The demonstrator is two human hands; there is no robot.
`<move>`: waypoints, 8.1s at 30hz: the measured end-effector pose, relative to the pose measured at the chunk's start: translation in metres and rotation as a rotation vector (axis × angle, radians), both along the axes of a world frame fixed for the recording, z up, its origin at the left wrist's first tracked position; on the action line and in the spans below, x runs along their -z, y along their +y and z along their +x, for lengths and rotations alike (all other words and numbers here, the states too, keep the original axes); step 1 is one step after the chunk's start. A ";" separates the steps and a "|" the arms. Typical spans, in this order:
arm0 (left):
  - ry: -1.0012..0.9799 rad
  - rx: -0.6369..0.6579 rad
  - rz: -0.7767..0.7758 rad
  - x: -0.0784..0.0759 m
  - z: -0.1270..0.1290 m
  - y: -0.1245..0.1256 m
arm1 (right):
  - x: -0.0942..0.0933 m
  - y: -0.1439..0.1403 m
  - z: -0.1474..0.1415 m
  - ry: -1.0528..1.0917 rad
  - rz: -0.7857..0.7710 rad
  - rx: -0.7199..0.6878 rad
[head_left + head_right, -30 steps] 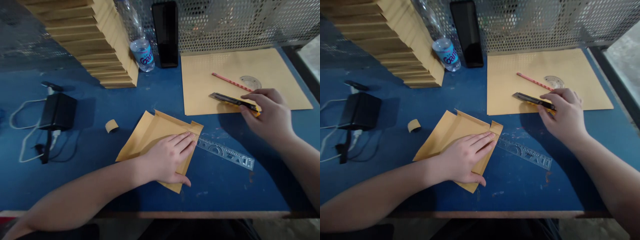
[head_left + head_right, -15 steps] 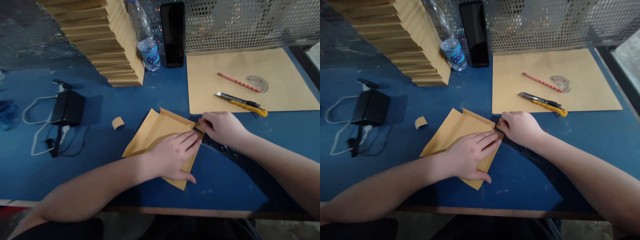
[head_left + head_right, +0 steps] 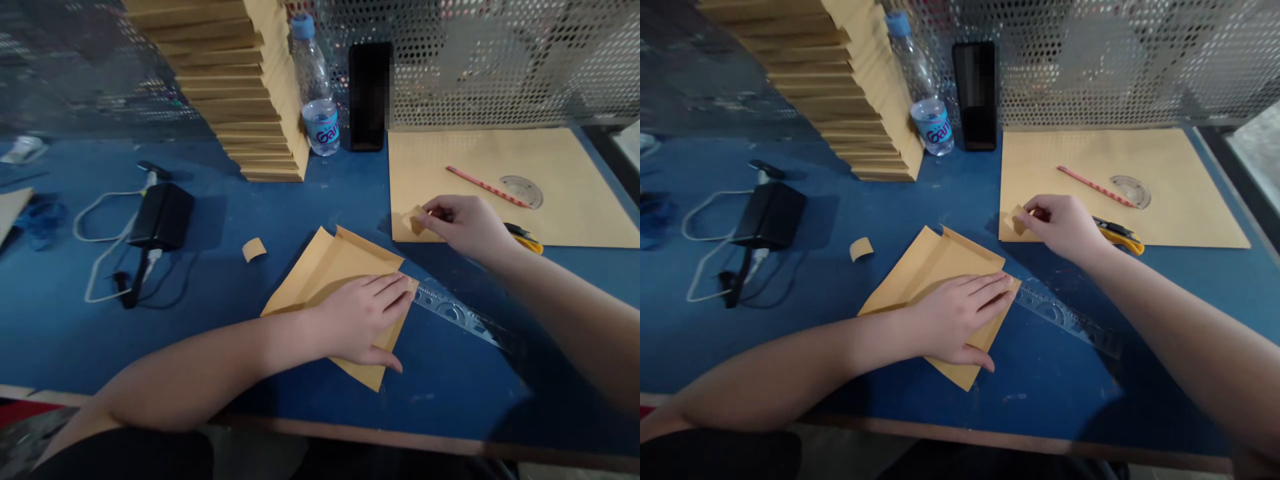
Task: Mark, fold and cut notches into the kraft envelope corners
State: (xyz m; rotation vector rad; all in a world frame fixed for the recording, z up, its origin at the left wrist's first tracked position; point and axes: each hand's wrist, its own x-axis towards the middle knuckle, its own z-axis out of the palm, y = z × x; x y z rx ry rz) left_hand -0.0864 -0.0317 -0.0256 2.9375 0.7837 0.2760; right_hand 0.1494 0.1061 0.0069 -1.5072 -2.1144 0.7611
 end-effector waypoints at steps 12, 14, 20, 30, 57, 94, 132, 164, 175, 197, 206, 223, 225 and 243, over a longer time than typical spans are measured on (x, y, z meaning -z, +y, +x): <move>0.092 -0.055 -0.038 -0.003 0.003 -0.001 | -0.037 0.008 -0.193 -0.192 0.177 -0.705; 0.064 -0.056 -0.078 -0.002 0.003 0.000 | -0.032 0.003 -0.225 -0.231 0.151 -0.853; 0.159 -0.083 -0.166 -0.001 0.008 0.002 | -0.012 -0.013 -0.289 -0.347 0.115 -1.066; 0.121 -0.073 -0.116 0.003 0.006 0.001 | -0.021 -0.004 -0.283 -0.362 0.131 -0.964; 0.041 0.091 0.092 -0.007 -0.001 -0.008 | -0.006 -0.097 0.061 -0.295 0.160 -0.583; -0.165 -0.489 -0.026 -0.014 -0.097 0.084 | 0.013 -0.131 0.070 -0.193 0.481 -0.640; -0.124 -0.035 -0.054 0.000 -0.003 -0.046 | 0.017 -0.125 0.080 -0.169 0.358 -0.566; -0.070 -0.019 -0.084 -0.002 -0.004 -0.044 | 0.019 -0.125 0.083 -0.167 0.311 -0.551; -0.090 -0.031 -0.076 -0.003 -0.003 -0.042 | 0.019 -0.125 0.082 -0.169 0.298 -0.556; -0.064 -0.019 -0.086 -0.005 -0.004 -0.042 | 0.016 -0.124 0.081 -0.169 0.317 -0.566; -0.072 -0.021 -0.083 -0.004 -0.003 -0.043 | 0.017 -0.123 0.081 -0.165 0.295 -0.563; -0.074 -0.046 -0.105 -0.005 -0.002 -0.045 | 0.017 -0.124 0.082 -0.153 0.304 -0.566; -0.072 -0.055 -0.109 -0.005 -0.002 -0.046 | 0.017 -0.124 0.082 -0.155 0.306 -0.570; 0.064 -0.058 0.050 -0.021 0.035 -0.043 | 0.010 -0.121 0.077 -0.222 0.315 -0.586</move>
